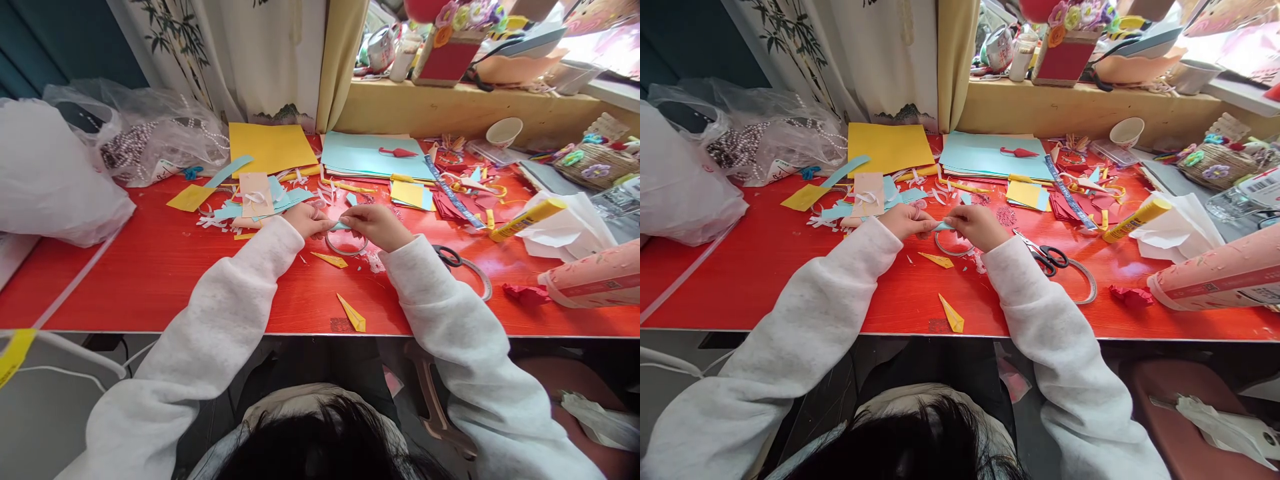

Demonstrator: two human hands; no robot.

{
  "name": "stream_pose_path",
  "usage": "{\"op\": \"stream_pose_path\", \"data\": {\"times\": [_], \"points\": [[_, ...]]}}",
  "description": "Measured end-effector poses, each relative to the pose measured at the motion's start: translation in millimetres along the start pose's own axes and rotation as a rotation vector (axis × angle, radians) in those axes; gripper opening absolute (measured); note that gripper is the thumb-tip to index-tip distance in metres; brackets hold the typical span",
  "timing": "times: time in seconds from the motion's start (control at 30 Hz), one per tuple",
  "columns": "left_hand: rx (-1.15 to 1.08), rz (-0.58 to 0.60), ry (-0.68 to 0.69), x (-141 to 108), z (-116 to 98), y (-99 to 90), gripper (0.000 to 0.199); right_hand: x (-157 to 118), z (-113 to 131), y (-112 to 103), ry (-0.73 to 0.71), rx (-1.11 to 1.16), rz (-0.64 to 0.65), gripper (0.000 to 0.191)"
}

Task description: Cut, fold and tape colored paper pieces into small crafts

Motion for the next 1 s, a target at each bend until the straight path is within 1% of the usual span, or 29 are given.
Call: {"op": "stream_pose_path", "data": {"times": [0.13, 0.2, 0.3, 0.43, 0.53, 0.63, 0.7, 0.77, 0.87, 1.0], "points": [[0.017, -0.084, 0.027, 0.5, 2.7, -6.5, 0.022, 0.0, 2.3, 4.9, -0.008, 0.087, 0.096, 0.028], [0.019, -0.101, 0.036, 0.1, 2.7, -7.9, 0.022, -0.5, 2.8, 5.7, 0.003, 0.129, 0.124, 0.03], [-0.004, -0.064, 0.044, 0.1, 1.5, -5.0, 0.023, -1.0, 2.5, 2.6, 0.005, 0.158, 0.091, 0.028], [-0.037, -0.05, 0.005, 1.0, 3.9, -2.9, 0.027, -0.8, 0.8, -0.2, 0.004, 0.14, 0.04, 0.024], [-0.015, -0.07, 0.024, 1.4, 3.3, -4.5, 0.024, -0.4, 2.0, 1.8, -0.016, 0.134, 0.067, 0.02], [0.042, -0.112, 0.054, 0.8, 1.5, -8.0, 0.022, -0.4, 3.0, 4.5, -0.031, 0.171, 0.11, 0.02], [0.053, -0.106, 0.058, 1.1, 1.7, -7.6, 0.022, -0.5, 2.6, 4.8, -0.032, 0.187, 0.113, 0.019], [0.041, -0.084, 0.044, 1.9, 3.2, -5.5, 0.023, -0.6, 1.8, 3.0, -0.025, 0.152, 0.079, 0.015], [0.009, -0.07, -0.001, 2.7, 6.3, -3.5, 0.024, -1.4, 2.1, -1.6, -0.014, 0.046, -0.005, 0.012], [0.051, -0.101, 0.004, 2.1, 4.9, -5.7, 0.02, -1.7, 6.3, -0.9, -0.04, -0.021, -0.018, 0.013]]}}
Point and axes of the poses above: each hand's wrist, its own x-axis towards the middle knuckle, its own y-axis out of the palm, z = x × y, the point moved 7 cm from there along x, towards the middle knuckle, and after that the axes turned 10 degrees about z, right-handed, at the moved point
